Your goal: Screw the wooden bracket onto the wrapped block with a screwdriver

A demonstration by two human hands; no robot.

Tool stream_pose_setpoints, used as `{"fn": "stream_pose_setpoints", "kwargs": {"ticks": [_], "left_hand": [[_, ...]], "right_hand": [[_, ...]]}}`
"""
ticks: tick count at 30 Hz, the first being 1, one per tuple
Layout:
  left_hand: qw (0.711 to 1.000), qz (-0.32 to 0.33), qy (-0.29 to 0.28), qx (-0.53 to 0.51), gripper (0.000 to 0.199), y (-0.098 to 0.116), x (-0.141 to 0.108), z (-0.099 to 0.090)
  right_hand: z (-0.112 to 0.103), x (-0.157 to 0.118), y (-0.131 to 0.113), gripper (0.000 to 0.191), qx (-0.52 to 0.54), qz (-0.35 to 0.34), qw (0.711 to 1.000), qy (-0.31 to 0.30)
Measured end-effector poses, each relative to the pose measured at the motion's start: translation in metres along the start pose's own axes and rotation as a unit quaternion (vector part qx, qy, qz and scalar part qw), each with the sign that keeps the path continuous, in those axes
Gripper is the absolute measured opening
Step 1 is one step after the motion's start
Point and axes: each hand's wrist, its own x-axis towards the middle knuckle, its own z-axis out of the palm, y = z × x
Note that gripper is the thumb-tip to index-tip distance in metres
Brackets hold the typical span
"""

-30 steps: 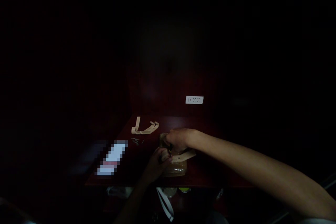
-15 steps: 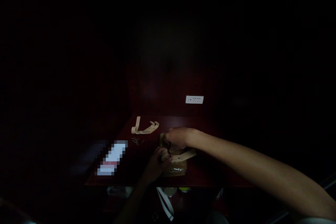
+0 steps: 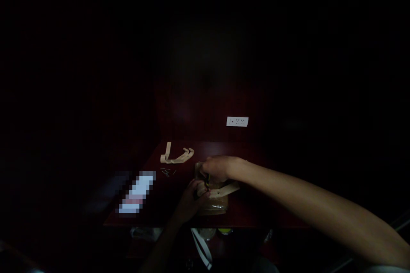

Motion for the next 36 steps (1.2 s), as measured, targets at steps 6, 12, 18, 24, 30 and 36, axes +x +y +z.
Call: {"fn": "stream_pose_setpoints", "kwargs": {"ticks": [6, 12, 18, 24, 30, 36], "left_hand": [[1.0, 0.013, -0.002, -0.005, 0.03, 0.0007, 0.0004, -0.0006], [1.0, 0.001, 0.006, -0.006, 0.032, 0.0048, -0.0003, -0.0012], [1.0, 0.006, 0.003, 0.005, 0.029, 0.004, -0.0004, -0.001], [1.0, 0.004, 0.006, 0.002, 0.035, 0.003, -0.0003, -0.001], [1.0, 0.0, 0.009, -0.007, 0.036, 0.005, -0.0011, -0.0025], [1.0, -0.004, 0.005, 0.009, 0.032, 0.0002, -0.0002, -0.0017]], "right_hand": [[0.0011, 0.0034, 0.0013, 0.036, 0.004, 0.023, 1.0, 0.009], [-0.0017, -0.0019, -0.0011, 0.038, 0.015, 0.0, 1.0, -0.026], [-0.0003, 0.0005, 0.0001, 0.03, 0.018, 0.003, 1.0, -0.022], [-0.0018, 0.0051, -0.0008, 0.037, 0.021, 0.046, 0.998, -0.028], [-0.0048, 0.002, -0.0024, 0.038, 0.015, 0.02, 0.998, -0.054], [0.0, 0.002, 0.0023, 0.029, 0.006, -0.003, 1.0, 0.009]]}}
